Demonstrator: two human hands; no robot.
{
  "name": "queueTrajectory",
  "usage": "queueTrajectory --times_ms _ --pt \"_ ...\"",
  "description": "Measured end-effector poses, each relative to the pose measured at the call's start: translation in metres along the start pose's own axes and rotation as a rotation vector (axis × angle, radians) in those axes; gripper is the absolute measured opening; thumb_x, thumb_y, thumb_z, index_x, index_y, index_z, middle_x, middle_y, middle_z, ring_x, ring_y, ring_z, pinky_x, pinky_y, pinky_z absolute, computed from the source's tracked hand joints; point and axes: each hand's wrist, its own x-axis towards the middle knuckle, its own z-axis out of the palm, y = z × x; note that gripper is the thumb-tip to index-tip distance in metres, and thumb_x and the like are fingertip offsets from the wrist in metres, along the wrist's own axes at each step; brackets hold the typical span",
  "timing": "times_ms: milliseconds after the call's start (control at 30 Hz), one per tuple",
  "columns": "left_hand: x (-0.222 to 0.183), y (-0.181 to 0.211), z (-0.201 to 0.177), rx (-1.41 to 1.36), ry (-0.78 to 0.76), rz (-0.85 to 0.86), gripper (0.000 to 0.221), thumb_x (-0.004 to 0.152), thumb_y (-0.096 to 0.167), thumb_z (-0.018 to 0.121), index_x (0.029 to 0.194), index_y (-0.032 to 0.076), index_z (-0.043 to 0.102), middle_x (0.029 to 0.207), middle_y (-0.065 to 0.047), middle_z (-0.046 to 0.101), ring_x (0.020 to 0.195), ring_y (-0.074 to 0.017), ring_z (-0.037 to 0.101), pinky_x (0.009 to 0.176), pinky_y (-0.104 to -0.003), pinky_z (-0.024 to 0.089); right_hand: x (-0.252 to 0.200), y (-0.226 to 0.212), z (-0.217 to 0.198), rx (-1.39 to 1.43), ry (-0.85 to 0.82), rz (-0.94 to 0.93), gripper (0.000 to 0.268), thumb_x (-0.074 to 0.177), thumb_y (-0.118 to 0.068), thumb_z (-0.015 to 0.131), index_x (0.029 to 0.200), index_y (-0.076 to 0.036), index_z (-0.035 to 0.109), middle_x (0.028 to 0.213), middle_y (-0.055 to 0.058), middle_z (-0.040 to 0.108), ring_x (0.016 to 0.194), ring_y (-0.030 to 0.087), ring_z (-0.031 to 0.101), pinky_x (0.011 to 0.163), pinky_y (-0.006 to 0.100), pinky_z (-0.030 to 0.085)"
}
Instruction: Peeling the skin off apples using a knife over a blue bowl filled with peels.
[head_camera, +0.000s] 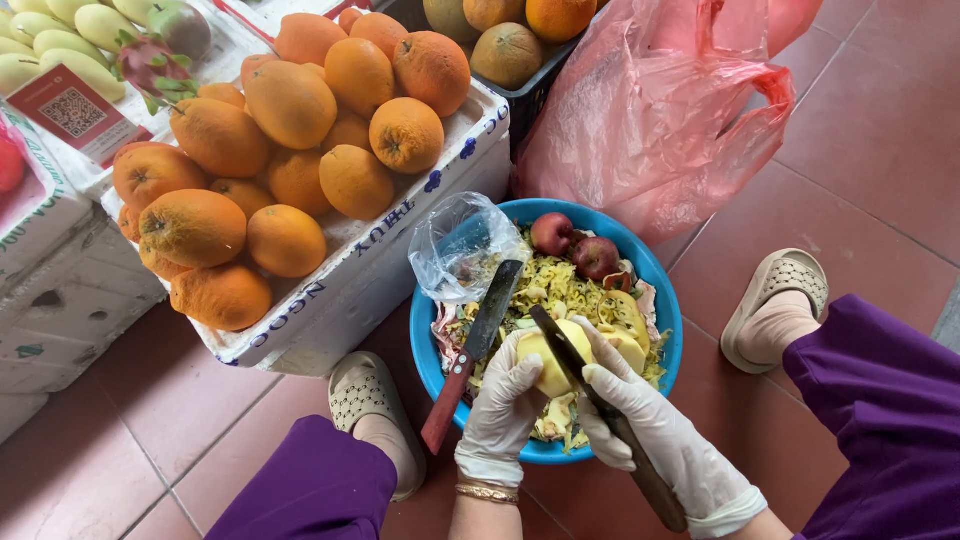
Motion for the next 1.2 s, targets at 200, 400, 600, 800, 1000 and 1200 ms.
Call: queueTrajectory --times_ms 200,400,600,800,1000,1200 --pt "-0.005 -0.018 -0.046 -0.278 -0.025 -0.123 0.052 0.098 0.019 0.063 0.143 -0.004 0.052 0.125 -0.02 0.066 0.098 -0.0281 0.069 0.075 -0.038 0.061 -0.002 0.013 -0.027 0.346 -0.279 0.145 0.054 0.1 -0.041 0.052 0.153 -0.036 0.043 0.059 0.006 0.051 0.035 0.008 0.036 0.029 0.021 0.025" --pt "0.002 0.007 -0.027 -0.051 0.132 -0.012 0.044 0.095 0.024 0.066 0.125 -0.007 0.061 0.103 -0.023 0.073 0.084 -0.0237 0.071 0.054 -0.021 0.055 0.001 -0.006 -0.067 0.052 -0.205 0.079 0.067 0.098 -0.065 0.049 0.063 -0.007 0.05 0.042 0.002 0.041 0.03 0.013 0.03 0.03 0.028 0.024" --pt "0.009 0.0 -0.038 -0.095 0.522 0.098 0.045 0.092 0.024 0.07 0.131 0.001 0.065 0.106 -0.018 0.071 0.09 -0.0267 0.07 0.077 -0.037 0.063 0.019 0.004 0.005 -0.272 0.402 0.097 0.07 0.092 -0.038 0.059 0.16 -0.043 0.042 0.05 0.007 0.045 0.034 0.014 0.032 0.034 0.028 0.013" --pt "0.014 0.0 -0.024 -0.19 0.583 0.131 0.043 0.102 0.03 0.057 0.125 -0.006 0.059 0.113 -0.028 0.069 0.095 -0.0371 0.068 0.071 -0.043 0.061 0.057 0.038 -0.028 -0.4 0.471 0.092 0.081 0.09 -0.036 0.064 0.164 -0.035 0.031 0.052 0.007 0.049 0.038 0.013 0.035 0.035 0.027 0.019" --pt "0.016 -0.004 -0.007 -0.176 0.565 0.103 0.047 0.1 0.028 0.058 0.134 -0.003 0.064 0.118 -0.021 0.068 0.104 -0.0286 0.066 0.082 -0.043 0.061 0.028 0.006 0.008 -0.342 0.175 -0.093 0.075 0.093 -0.035 0.055 0.164 -0.025 0.032 0.048 0.009 0.05 0.032 0.014 0.033 0.028 0.027 0.022" --pt "0.022 -0.017 -0.003 -0.218 0.625 0.081 0.052 0.099 0.036 0.059 0.127 -0.007 0.062 0.121 -0.021 0.067 0.103 -0.0292 0.066 0.08 -0.039 0.058 0.038 0.019 0.003 -0.237 0.176 -0.039 0.079 0.091 -0.022 0.06 0.165 -0.027 0.033 0.053 0.011 0.054 0.035 0.014 0.041 0.029 0.025 0.02"
